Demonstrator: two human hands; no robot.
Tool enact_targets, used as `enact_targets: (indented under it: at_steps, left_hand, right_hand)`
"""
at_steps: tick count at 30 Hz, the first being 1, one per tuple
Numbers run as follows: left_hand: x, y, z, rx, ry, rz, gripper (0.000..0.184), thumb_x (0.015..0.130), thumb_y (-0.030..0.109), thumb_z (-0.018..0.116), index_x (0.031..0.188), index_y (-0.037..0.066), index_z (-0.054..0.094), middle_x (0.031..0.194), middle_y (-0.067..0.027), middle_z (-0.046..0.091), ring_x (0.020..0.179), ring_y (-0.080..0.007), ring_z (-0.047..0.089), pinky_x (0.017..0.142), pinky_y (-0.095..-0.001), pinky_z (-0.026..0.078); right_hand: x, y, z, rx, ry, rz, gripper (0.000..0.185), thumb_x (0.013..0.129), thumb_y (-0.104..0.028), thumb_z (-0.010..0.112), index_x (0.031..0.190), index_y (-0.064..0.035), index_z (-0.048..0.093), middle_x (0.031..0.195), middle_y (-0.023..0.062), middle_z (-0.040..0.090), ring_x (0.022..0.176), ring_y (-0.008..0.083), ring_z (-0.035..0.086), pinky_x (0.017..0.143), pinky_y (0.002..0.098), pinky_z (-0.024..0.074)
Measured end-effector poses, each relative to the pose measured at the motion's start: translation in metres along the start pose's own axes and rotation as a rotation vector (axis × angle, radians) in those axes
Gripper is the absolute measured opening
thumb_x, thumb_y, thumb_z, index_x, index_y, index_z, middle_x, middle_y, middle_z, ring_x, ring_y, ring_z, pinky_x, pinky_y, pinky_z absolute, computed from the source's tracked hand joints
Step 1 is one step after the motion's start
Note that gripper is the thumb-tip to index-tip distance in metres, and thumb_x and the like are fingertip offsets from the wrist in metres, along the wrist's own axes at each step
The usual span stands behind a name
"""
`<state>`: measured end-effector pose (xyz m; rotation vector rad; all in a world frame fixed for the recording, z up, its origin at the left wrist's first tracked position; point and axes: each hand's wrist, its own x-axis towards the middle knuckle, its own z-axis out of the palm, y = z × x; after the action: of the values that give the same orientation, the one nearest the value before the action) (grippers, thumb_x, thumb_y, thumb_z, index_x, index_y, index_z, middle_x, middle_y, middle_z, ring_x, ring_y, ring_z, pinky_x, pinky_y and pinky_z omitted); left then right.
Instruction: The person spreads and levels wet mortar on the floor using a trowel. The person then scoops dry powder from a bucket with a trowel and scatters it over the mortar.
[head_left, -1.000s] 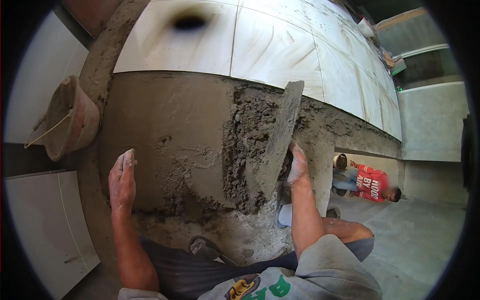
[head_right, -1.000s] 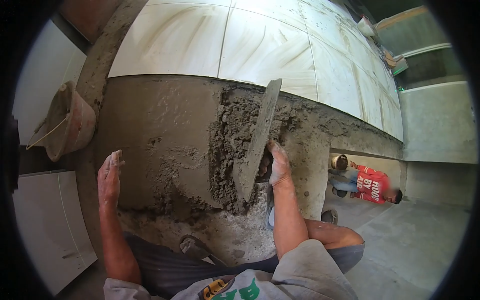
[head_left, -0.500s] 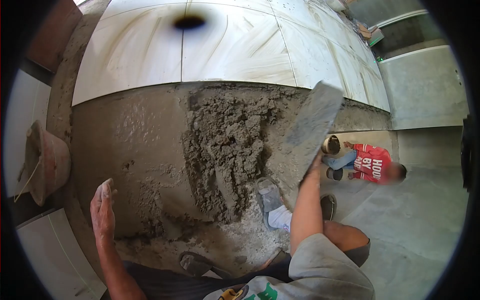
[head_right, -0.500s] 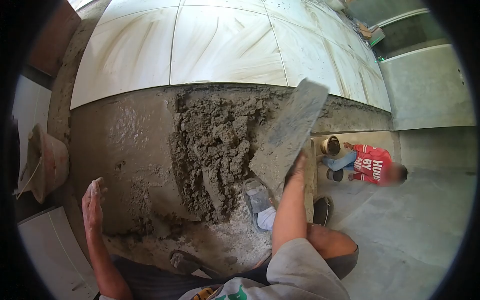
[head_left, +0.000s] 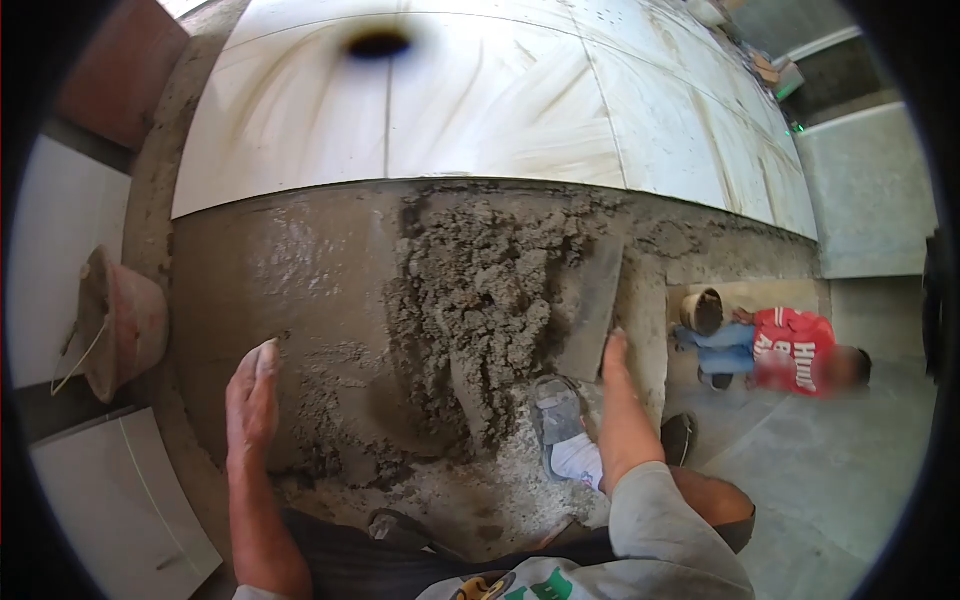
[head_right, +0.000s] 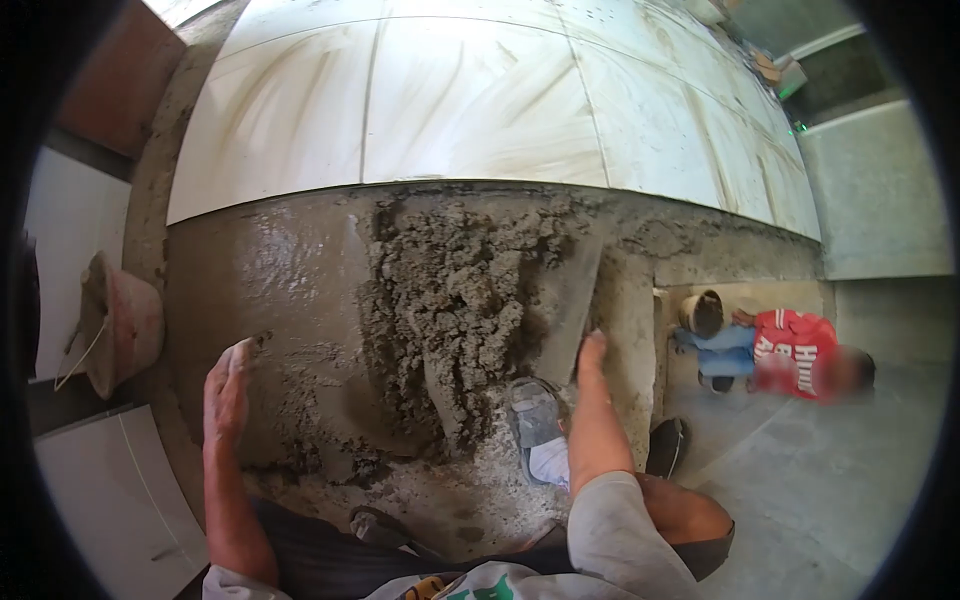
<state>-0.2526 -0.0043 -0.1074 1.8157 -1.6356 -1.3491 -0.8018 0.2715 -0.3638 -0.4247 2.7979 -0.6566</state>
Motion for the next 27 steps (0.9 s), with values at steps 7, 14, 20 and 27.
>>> enact_targets:
  at_steps: [7, 14, 20, 27]
  left_hand:
    - [-0.002, 0.005, -0.012, 0.074, 0.063, -0.002, 0.047, 0.098, 0.042, 0.048, 0.117, 0.000, 0.060, 0.109, -0.0140, 0.064, 0.103, -0.0237, 0.058, 0.093, -0.0329, 0.042]
    - [-0.015, -0.018, -0.036, 0.074, 0.102, 0.017, 0.056, 0.098, 0.048, 0.047, 0.122, -0.001, 0.059, 0.110, -0.0112, 0.063, 0.104, -0.0206, 0.059, 0.093, -0.0322, 0.043]
    - [-0.047, -0.042, -0.077, -0.020, 0.158, -0.039, 0.056, 0.099, 0.047, 0.044, 0.125, 0.000, 0.057, 0.121, -0.0141, 0.061, 0.106, -0.0237, 0.060, 0.092, -0.0365, 0.045]
    - [-0.078, -0.039, -0.100, -0.128, 0.191, -0.059, 0.057, 0.098, 0.047, 0.046, 0.124, -0.002, 0.057, 0.119, -0.0160, 0.061, 0.107, -0.0243, 0.060, 0.096, -0.0353, 0.043]
  right_hand:
    - [-0.077, -0.168, -0.068, 0.392, -0.110, 0.111, 0.068, 0.092, -0.052, 0.052, 0.130, 0.0041, 0.051, 0.119, 0.0231, 0.062, 0.112, 0.0359, 0.057, 0.095, 0.0416, 0.0427]
    - [-0.168, -0.296, -0.039, 0.503, -0.735, -0.151, 0.042, 0.084, -0.043, 0.067, 0.092, -0.0026, 0.058, 0.066, -0.0004, 0.055, 0.054, 0.0152, 0.055, 0.050, 0.0321, 0.0466]
    - [-0.173, -0.386, 0.012, -0.254, -0.587, -0.634, 0.050, 0.085, -0.051, 0.061, 0.091, -0.0019, 0.059, 0.074, 0.0153, 0.063, 0.068, 0.0273, 0.062, 0.067, 0.0445, 0.0497]
    - [-0.152, -0.428, 0.057, -0.439, -0.600, -0.950, 0.055, 0.088, -0.051, 0.053, 0.111, -0.0019, 0.061, 0.104, 0.0244, 0.065, 0.102, 0.0404, 0.061, 0.090, 0.0475, 0.0464]
